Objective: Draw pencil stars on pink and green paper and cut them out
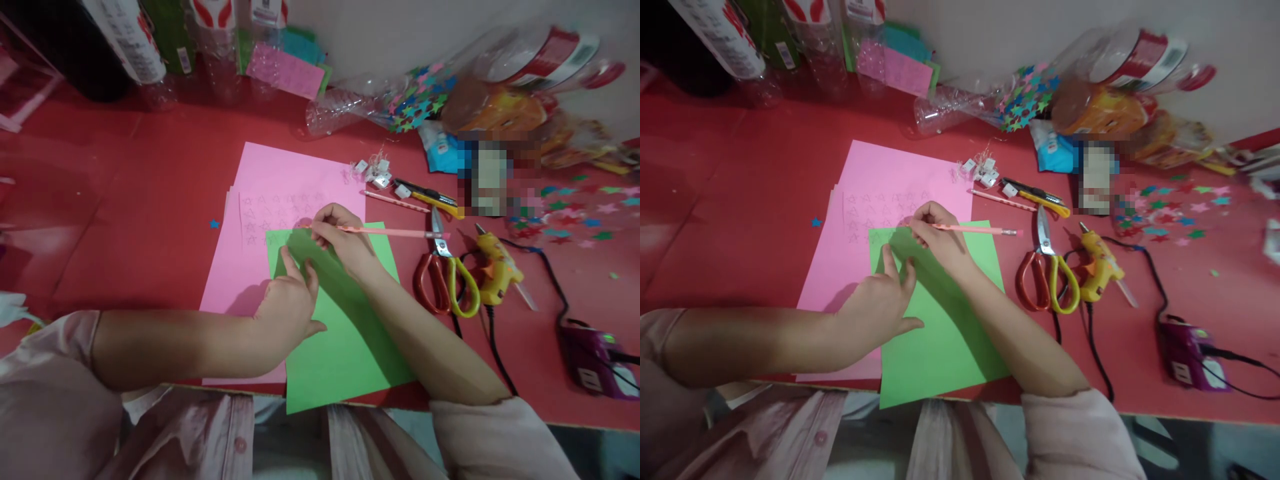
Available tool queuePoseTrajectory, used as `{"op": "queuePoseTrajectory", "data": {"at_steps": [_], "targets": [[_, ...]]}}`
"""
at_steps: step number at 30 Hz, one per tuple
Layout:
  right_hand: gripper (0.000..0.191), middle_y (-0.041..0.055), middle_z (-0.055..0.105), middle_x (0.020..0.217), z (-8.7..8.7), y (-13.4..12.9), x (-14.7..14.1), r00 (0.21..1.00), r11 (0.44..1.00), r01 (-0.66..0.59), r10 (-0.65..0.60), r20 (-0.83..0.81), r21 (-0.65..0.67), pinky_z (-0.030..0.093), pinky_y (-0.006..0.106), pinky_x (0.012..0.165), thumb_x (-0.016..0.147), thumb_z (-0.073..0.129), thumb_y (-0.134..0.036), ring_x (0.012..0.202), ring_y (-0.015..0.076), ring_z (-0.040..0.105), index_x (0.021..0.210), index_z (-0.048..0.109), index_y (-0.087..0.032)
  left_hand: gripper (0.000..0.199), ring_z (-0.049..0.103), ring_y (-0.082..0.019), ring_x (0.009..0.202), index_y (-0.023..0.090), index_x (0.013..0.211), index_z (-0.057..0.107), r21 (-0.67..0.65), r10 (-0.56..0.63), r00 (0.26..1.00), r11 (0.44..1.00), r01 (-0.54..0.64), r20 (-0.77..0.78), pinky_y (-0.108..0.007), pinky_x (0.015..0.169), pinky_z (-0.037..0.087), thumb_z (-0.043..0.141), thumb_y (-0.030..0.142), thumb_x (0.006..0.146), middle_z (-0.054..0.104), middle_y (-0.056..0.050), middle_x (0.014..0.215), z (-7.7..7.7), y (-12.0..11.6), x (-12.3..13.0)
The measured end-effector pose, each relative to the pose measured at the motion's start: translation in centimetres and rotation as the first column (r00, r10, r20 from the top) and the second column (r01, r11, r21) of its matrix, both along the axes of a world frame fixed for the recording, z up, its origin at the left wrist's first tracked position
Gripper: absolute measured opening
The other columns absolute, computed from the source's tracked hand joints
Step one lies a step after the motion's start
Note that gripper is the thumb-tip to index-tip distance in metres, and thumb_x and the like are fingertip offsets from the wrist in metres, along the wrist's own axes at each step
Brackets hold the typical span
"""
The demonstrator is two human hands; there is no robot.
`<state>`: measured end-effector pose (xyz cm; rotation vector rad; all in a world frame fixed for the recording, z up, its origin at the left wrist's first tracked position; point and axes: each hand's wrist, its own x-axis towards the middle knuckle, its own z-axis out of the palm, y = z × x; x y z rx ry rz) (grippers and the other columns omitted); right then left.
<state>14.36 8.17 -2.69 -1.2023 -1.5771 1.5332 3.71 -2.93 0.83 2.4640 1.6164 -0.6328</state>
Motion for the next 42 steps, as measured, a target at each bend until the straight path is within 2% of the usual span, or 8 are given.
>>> {"op": "queuePoseTrajectory", "data": {"at_steps": [3,6,11,17,26,35,40,42], "targets": [[0.008,-0.0045,0.054,0.064,0.2,0.2,0.4,0.99,0.99,-0.136,0.135,0.052,0.026,0.035,0.023,0.05,0.072,0.062,-0.018,0.055,0.0079,0.047,0.074,0.055,-0.019,0.095,0.059,-0.013,0.048,0.002,0.148,0.037,0.021,-0.013,1.0,1.0,0.013,-0.009,-0.021,0.04,0.031,0.044,0.073,0.086,0.039,-0.044,0.136,0.1,0.0,0.0],[0.006,-0.004,0.054,0.066,0.3,0.4,0.9,0.977,0.98,-0.193,0.189,0.096,0.041,0.034,0.023,0.051,0.073,0.061,-0.019,0.057,0.0082,0.046,0.074,0.055,-0.019,0.093,0.061,-0.014,0.053,0.001,0.147,0.039,0.022,-0.029,0.999,0.999,0.029,-0.015,-0.022,0.043,0.035,0.045,0.072,0.086,0.041,-0.044,0.136,0.2,0.0,-0.1],[0.008,-0.0054,0.051,0.062,-0.4,0.2,1.3,0.978,0.976,-0.192,0.181,0.108,0.101,0.031,0.023,0.05,0.073,0.061,-0.022,0.055,0.0078,0.042,0.072,0.053,-0.02,0.09,0.063,-0.016,0.058,0.002,0.145,0.043,0.023,-0.048,0.999,0.999,0.048,-0.002,-0.023,0.044,0.038,0.049,0.07,0.086,0.036,-0.039,0.143,0.2,0.2,-0.2],[0.009,-0.005,0.051,0.061,-1.0,-0.3,1.5,0.971,0.929,-0.162,0.091,0.219,0.334,0.031,0.024,0.052,0.074,0.057,-0.019,0.055,0.0085,0.041,0.067,0.051,-0.021,0.093,0.058,-0.013,0.05,-0.002,0.141,0.046,0.031,-0.095,0.995,0.995,0.094,0.011,-0.025,0.041,0.036,0.052,0.071,0.084,0.039,-0.04,0.141,0.0,0.4,-0.2],[0.009,-0.0041,0.052,0.062,-1.0,0.2,1.5,0.959,0.923,-0.227,0.157,0.237,0.31,0.032,0.024,0.053,0.074,0.055,-0.02,0.057,0.0089,0.041,0.066,0.051,-0.021,0.097,0.053,-0.013,0.045,-0.007,0.138,0.045,0.13,-0.161,0.987,0.979,0.156,0.027,-0.027,0.042,0.034,0.049,0.073,0.084,0.041,-0.046,0.135,-1.2,0.1,-0.6],[0.005,-0.0043,0.053,0.064,-1.2,0.2,1.5,0.962,0.933,-0.235,0.184,0.202,0.272,0.032,0.024,0.053,0.074,0.055,-0.019,0.058,0.0087,0.042,0.069,0.053,-0.02,0.096,0.063,-0.022,0.061,-0.003,0.136,0.049,0.17,-0.175,0.984,0.97,0.177,-0.026,-0.031,0.052,0.041,0.047,0.076,0.082,0.047,-0.041,0.135,-0.9,0.0,-0.5],[0.007,-0.0041,0.053,0.064,-1.1,0.2,1.5,0.963,0.939,-0.226,0.174,0.207,0.261,0.032,0.025,0.053,0.074,0.055,-0.018,0.058,0.0086,0.043,0.068,0.053,-0.02,0.101,0.065,-0.04,0.097,-0.006,0.132,0.051,0.232,-0.204,0.974,0.947,0.222,-0.099,-0.042,0.077,0.049,0.044,0.08,0.08,0.058,-0.039,0.125,-0.7,0.1,-0.5],[0.008,-0.004,0.054,0.064,-1.0,0.2,1.4,0.964,0.939,-0.219,0.165,0.209,0.266,0.032,0.025,0.054,0.074,0.055,-0.017,0.058,0.0086,0.043,0.068,0.053,-0.02,0.103,0.062,-0.045,0.107,-0.008,0.132,0.051,0.227,-0.211,0.972,0.946,0.23,-0.105,-0.046,0.08,0.05,0.042,0.08,0.08,0.058,-0.04,0.123,-0.9,0.2,-0.3]]}}
